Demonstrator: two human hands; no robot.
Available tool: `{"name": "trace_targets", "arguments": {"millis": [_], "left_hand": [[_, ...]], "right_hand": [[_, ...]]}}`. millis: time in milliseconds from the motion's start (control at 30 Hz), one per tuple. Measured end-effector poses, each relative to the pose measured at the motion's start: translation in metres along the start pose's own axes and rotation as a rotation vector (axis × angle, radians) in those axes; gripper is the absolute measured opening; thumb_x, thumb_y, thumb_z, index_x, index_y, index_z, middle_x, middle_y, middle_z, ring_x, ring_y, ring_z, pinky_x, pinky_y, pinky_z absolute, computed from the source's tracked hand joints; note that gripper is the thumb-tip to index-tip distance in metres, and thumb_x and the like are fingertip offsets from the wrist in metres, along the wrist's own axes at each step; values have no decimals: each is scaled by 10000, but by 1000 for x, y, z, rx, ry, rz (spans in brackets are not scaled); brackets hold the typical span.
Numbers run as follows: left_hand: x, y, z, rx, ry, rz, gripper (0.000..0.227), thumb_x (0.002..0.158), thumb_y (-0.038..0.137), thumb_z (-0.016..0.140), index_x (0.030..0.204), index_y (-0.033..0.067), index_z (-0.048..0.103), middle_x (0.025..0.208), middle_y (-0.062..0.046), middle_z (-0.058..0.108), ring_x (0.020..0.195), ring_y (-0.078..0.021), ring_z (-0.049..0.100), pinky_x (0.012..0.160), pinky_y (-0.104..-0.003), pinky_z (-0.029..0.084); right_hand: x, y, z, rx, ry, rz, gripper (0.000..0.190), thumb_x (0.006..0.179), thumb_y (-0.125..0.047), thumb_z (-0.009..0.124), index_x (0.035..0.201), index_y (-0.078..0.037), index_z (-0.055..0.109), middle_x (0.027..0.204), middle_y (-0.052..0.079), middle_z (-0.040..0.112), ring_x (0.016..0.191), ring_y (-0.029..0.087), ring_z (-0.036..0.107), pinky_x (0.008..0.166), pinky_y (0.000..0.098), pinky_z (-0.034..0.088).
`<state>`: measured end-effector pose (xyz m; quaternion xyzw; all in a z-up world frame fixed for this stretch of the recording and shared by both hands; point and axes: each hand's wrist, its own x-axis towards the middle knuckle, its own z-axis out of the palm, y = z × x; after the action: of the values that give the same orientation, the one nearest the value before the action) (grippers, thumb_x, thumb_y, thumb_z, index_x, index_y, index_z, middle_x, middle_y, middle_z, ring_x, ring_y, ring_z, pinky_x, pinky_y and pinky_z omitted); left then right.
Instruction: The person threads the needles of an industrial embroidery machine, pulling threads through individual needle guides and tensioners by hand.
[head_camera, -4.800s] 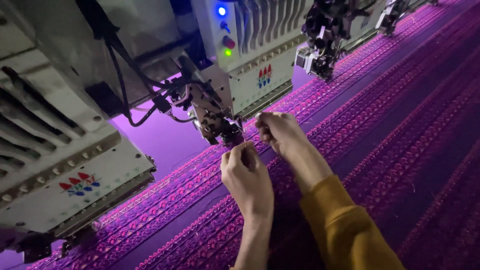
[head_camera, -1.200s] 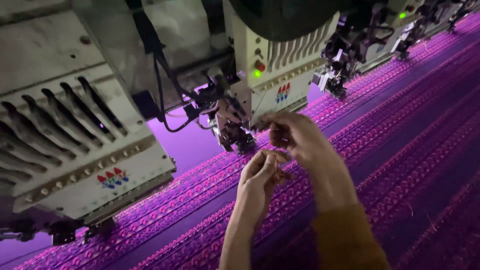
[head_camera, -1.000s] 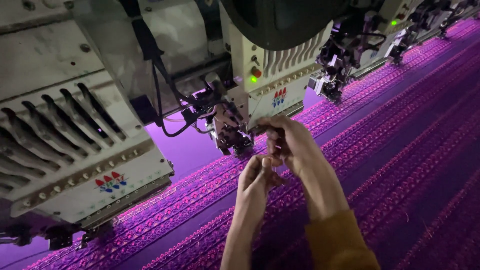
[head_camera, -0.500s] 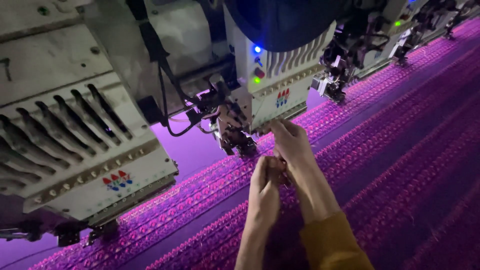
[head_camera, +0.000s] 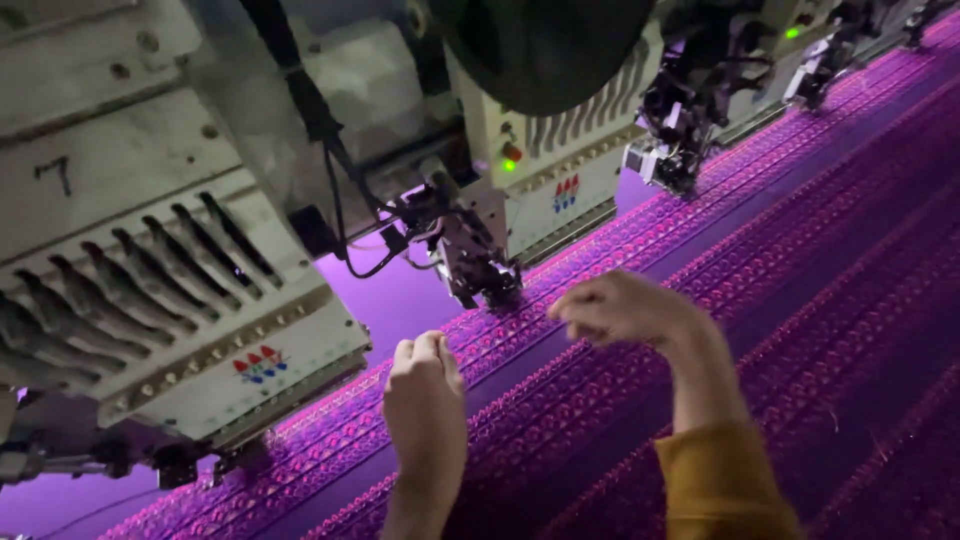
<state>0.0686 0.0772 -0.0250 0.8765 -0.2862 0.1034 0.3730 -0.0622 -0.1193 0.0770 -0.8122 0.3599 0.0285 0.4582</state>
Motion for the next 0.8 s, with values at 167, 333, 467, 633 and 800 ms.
{"name": "trace_targets", "arguments": {"millis": [167, 333, 467, 633, 800], "left_hand": [[36, -6, 12, 316, -53, 104, 190, 1015, 122, 613, 1158, 36, 705, 956, -157, 715, 720, -230, 752, 592, -321, 639], [61, -45, 60, 508, -48, 166, 129, 968, 194, 610, 872, 134, 673, 878, -1, 613, 696, -275, 760, 588, -429, 645], [41, -24, 23, 211, -209, 15, 216, 957, 241, 516, 882, 54, 593, 871, -132, 609, 721, -439, 746, 630, -573, 624], [-13, 1, -39, -91, -355, -13, 137, 977, 154, 484, 985, 33, 547, 991, -121, 515, 830, -430, 726, 691, -531, 612], [-48, -11, -70, -168, -189, 140, 72, 977, 62, 456, 938, 24, 503, 939, -117, 446, 792, -364, 648, 581, -440, 560]], "right_hand": [[23, -3, 28, -61, -314, -137, 376, 901, -239, 682, 1203, -40, 783, 1054, 198, 809, 948, 280, 774, 817, 384, 650], [29, -13, 51, -95, -369, -242, 278, 860, -258, 683, 1026, -86, 826, 894, 119, 808, 825, 227, 763, 704, 331, 667], [21, -17, 65, -96, -337, -270, 231, 848, -202, 638, 916, -67, 813, 827, 107, 793, 781, 204, 738, 638, 296, 657], [-2, -29, 68, -164, -269, -279, 230, 840, -196, 637, 918, -51, 798, 832, 108, 801, 748, 206, 729, 648, 324, 639], [-14, -38, 105, -188, -88, -347, 203, 839, -255, 669, 903, -132, 817, 814, 50, 815, 786, 219, 751, 751, 361, 600]]}}
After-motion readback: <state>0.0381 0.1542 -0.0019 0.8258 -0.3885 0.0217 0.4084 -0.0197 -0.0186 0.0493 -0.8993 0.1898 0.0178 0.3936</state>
